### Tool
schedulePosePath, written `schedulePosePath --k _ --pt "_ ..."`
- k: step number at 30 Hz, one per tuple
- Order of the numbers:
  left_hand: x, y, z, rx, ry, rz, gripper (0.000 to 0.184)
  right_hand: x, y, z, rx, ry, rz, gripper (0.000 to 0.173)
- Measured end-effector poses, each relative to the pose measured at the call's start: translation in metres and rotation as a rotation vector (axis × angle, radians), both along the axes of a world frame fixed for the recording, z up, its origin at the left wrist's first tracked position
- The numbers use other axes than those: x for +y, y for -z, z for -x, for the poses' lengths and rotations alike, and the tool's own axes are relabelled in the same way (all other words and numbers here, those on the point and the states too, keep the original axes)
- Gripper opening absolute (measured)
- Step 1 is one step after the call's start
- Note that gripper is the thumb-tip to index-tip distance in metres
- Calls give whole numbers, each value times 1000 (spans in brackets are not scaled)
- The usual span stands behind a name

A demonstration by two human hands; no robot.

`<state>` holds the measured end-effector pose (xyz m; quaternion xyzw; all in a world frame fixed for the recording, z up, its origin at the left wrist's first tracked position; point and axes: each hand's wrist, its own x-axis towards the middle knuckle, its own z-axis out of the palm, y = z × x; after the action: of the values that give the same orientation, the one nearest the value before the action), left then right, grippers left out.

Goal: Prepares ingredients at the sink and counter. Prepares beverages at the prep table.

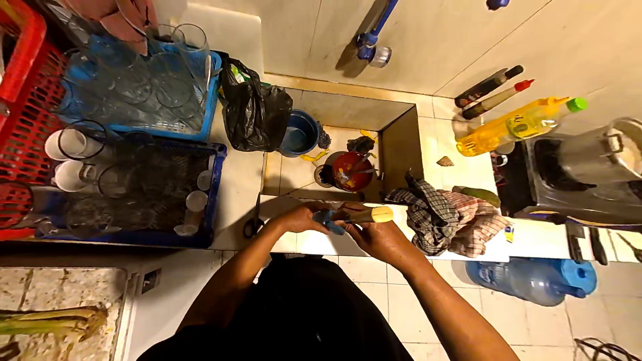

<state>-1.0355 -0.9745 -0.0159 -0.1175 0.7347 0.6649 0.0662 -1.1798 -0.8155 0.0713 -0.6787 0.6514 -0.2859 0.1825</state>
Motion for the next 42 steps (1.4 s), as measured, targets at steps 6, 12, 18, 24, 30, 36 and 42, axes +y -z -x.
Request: schedulePosePath --k 6,12,18,24,30,36,42 --pt "61 10 -9 105 -511 181 108 3 8 -15 -35 187 69 26" --pt "99 20 -1 125 -760 299 81 7 13 -22 -60 254 82 25" --pt "65 18 -9 198 -447 116 68 -2 2 2 35 42 37 25" --pt "26 10 -8 129 -125 29 65 -14 -13 25 -9 -217 -78 25" --pt "21 20 -10 113 -78 45 69 3 0 37 -149 18 -58 23" --pt "23 24 -9 180 -75 36 69 16 8 15 -245 334 188 21" --pt "22 21 -9 148 -78 59 69 10 15 4 -208 298 156 22"
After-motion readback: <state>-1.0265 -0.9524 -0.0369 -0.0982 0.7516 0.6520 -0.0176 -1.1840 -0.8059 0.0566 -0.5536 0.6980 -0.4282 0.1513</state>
